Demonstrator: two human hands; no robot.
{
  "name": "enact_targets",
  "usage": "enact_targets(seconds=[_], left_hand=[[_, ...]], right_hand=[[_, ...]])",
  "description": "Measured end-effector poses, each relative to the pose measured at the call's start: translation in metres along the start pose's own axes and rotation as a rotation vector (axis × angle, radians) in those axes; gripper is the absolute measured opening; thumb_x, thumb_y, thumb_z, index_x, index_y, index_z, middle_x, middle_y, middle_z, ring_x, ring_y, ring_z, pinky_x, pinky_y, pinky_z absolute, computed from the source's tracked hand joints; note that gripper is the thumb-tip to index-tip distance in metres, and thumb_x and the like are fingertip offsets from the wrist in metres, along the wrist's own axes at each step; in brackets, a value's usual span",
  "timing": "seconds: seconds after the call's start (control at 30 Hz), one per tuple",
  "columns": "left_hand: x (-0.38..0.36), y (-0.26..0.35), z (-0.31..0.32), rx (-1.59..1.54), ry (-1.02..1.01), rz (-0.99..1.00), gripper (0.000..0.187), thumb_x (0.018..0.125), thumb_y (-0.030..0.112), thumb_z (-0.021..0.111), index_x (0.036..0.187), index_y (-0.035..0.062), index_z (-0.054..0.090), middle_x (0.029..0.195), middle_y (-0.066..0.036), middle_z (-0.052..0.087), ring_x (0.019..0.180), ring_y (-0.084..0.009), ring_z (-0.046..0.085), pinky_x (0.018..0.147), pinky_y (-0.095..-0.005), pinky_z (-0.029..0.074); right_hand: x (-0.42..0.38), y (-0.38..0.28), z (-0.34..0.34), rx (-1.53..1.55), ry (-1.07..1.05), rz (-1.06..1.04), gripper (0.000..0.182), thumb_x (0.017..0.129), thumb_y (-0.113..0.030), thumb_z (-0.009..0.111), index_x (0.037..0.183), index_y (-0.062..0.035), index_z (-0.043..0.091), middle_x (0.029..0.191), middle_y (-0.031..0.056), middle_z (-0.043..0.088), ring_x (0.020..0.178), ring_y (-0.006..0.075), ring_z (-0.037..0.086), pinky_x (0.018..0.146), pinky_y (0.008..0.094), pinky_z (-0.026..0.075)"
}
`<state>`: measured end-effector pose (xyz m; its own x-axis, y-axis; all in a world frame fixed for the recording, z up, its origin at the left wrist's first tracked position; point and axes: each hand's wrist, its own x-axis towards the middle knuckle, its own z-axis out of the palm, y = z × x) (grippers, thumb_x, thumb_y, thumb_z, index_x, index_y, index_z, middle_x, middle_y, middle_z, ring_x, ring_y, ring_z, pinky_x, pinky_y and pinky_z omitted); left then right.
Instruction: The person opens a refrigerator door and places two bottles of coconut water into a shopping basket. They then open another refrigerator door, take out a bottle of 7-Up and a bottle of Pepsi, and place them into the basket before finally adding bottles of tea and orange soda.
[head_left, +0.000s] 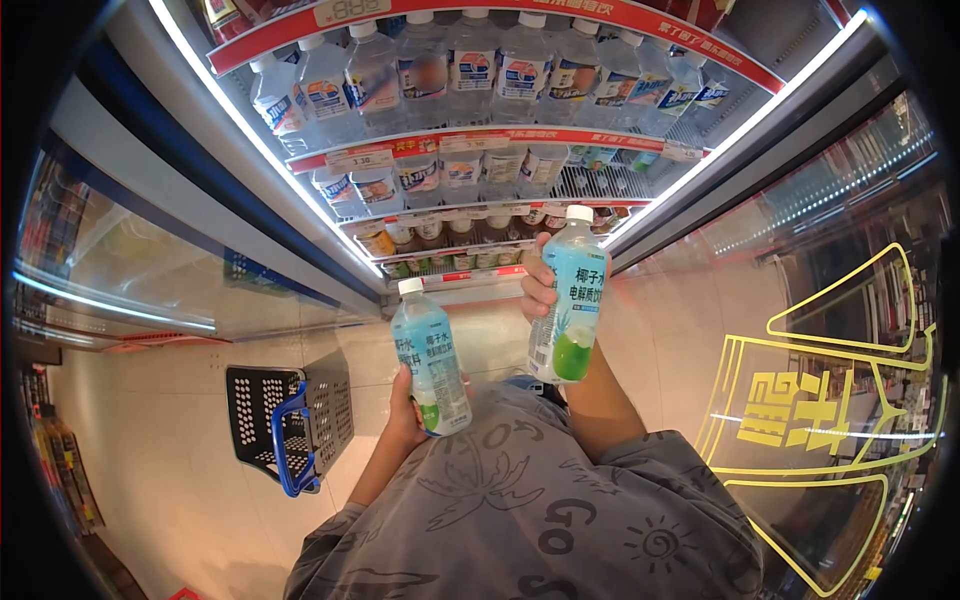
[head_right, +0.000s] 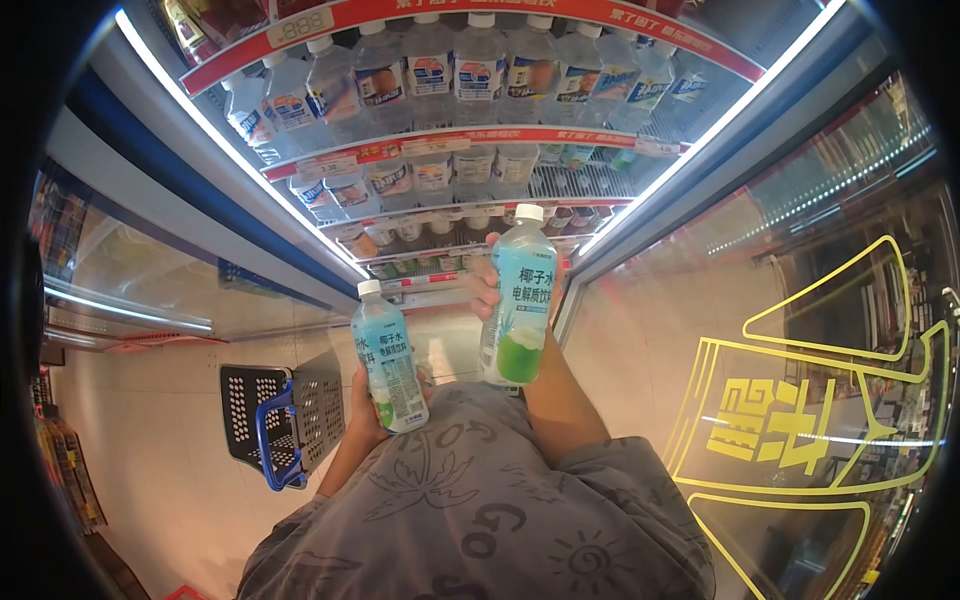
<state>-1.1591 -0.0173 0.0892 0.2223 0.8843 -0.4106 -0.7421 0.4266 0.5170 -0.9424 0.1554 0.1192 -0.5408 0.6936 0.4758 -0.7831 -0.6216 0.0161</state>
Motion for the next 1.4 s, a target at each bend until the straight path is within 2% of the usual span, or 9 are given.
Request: enact_targets(seconds=[0.17, 0.27, 0.4, 0.43, 0.73, 0.93, 1.23, 1.33, 1.4], left_hand=[[0.002, -0.001, 0.001, 0.004, -0.013, -0.020, 0.084, 0.089, 0.074, 0.037, 0.138, 0.0056, 0.042, 0.104, -0.018, 0.062, 0.090, -0.0332, 0.068, 0.074, -0.0454, 0.058], [0.005, -0.003, -0.013, -0.009, -0.150, -0.023, 0.085, 0.089, 0.073, 0.039, 0.135, 0.0023, 0.046, 0.116, -0.020, 0.061, 0.102, -0.0364, 0.065, 0.085, -0.0491, 0.056], [0.006, -0.004, -0.014, -0.051, -0.171, -0.055, 0.083, 0.089, 0.073, 0.038, 0.136, 0.0044, 0.046, 0.115, -0.019, 0.061, 0.101, -0.0358, 0.065, 0.083, -0.0490, 0.056], [0.005, -0.004, -0.013, -0.042, -0.175, -0.053, 0.083, 0.089, 0.073, 0.038, 0.136, 0.0049, 0.046, 0.114, -0.019, 0.061, 0.100, -0.0355, 0.065, 0.083, -0.0489, 0.056], [0.002, -0.003, -0.008, -0.025, -0.203, -0.049, 0.083, 0.089, 0.073, 0.039, 0.133, 0.0038, 0.048, 0.113, -0.018, 0.062, 0.098, -0.0345, 0.066, 0.082, -0.0480, 0.056], [0.001, -0.004, -0.009, -0.019, -0.188, -0.056, 0.082, 0.090, 0.072, 0.038, 0.135, 0.0038, 0.047, 0.114, -0.019, 0.061, 0.099, -0.0346, 0.066, 0.082, -0.0482, 0.056], [0.002, -0.005, -0.011, -0.006, -0.167, -0.071, 0.082, 0.090, 0.072, 0.038, 0.136, 0.0050, 0.046, 0.116, -0.019, 0.061, 0.101, -0.0352, 0.066, 0.084, -0.0486, 0.056], [0.004, -0.005, -0.013, -0.004, -0.169, -0.072, 0.082, 0.090, 0.072, 0.037, 0.136, 0.0050, 0.046, 0.116, -0.019, 0.061, 0.102, -0.0352, 0.066, 0.085, -0.0483, 0.056], [0.005, -0.005, -0.013, -0.005, -0.177, -0.071, 0.082, 0.090, 0.072, 0.037, 0.136, 0.0049, 0.046, 0.116, -0.019, 0.062, 0.102, -0.0351, 0.066, 0.085, -0.0480, 0.056]], right_hand=[[-0.011, -0.011, 0.001, -0.024, -0.052, 0.001, 0.087, 0.090, -0.063, 0.053, 0.147, -0.0023, 0.030, 0.103, 0.0168, 0.048, 0.088, 0.0286, 0.055, 0.077, 0.0448, 0.050], [-0.016, -0.013, 0.001, -0.035, -0.042, 0.002, 0.088, 0.089, -0.065, 0.052, 0.147, -0.0019, 0.031, 0.104, 0.0178, 0.048, 0.089, 0.0296, 0.056, 0.076, 0.0459, 0.050], [-0.014, -0.012, 0.004, -0.096, -0.020, 0.030, 0.092, 0.088, -0.069, 0.050, 0.146, -0.0016, 0.031, 0.105, 0.0198, 0.050, 0.090, 0.0301, 0.057, 0.076, 0.0469, 0.049], [-0.014, -0.009, 0.007, -0.122, 0.038, 0.008, 0.093, 0.086, -0.072, 0.049, 0.146, -0.0019, 0.032, 0.103, 0.0201, 0.052, 0.086, 0.0299, 0.058, 0.073, 0.0454, 0.050], [-0.010, -0.001, 0.023, -0.293, 0.185, -0.042, 0.087, 0.088, -0.070, 0.046, 0.138, 0.0005, 0.042, 0.094, 0.0188, 0.057, 0.077, 0.0319, 0.065, 0.065, 0.0423, 0.057], [-0.011, 0.005, 0.033, -0.464, 0.308, -0.044, 0.085, 0.087, -0.068, 0.048, 0.136, 0.0014, 0.043, 0.091, 0.0206, 0.062, 0.072, 0.0327, 0.068, 0.060, 0.0426, 0.059], [-0.012, 0.008, 0.030, -0.587, 0.306, 0.035, 0.088, 0.083, -0.068, 0.056, 0.137, 0.0005, 0.041, 0.096, 0.0225, 0.065, 0.076, 0.0329, 0.070, 0.063, 0.0424, 0.059], [-0.012, 0.009, 0.028, -0.629, 0.270, 0.025, 0.083, 0.089, -0.066, 0.046, 0.139, -0.0002, 0.042, 0.098, 0.0239, 0.060, 0.076, 0.0327, 0.069, 0.060, 0.0396, 0.059], [-0.011, 0.009, 0.028, -0.638, 0.271, 0.031, 0.083, 0.088, -0.066, 0.047, 0.139, -0.0006, 0.042, 0.098, 0.0237, 0.060, 0.076, 0.0327, 0.069, 0.060, 0.0396, 0.059]])
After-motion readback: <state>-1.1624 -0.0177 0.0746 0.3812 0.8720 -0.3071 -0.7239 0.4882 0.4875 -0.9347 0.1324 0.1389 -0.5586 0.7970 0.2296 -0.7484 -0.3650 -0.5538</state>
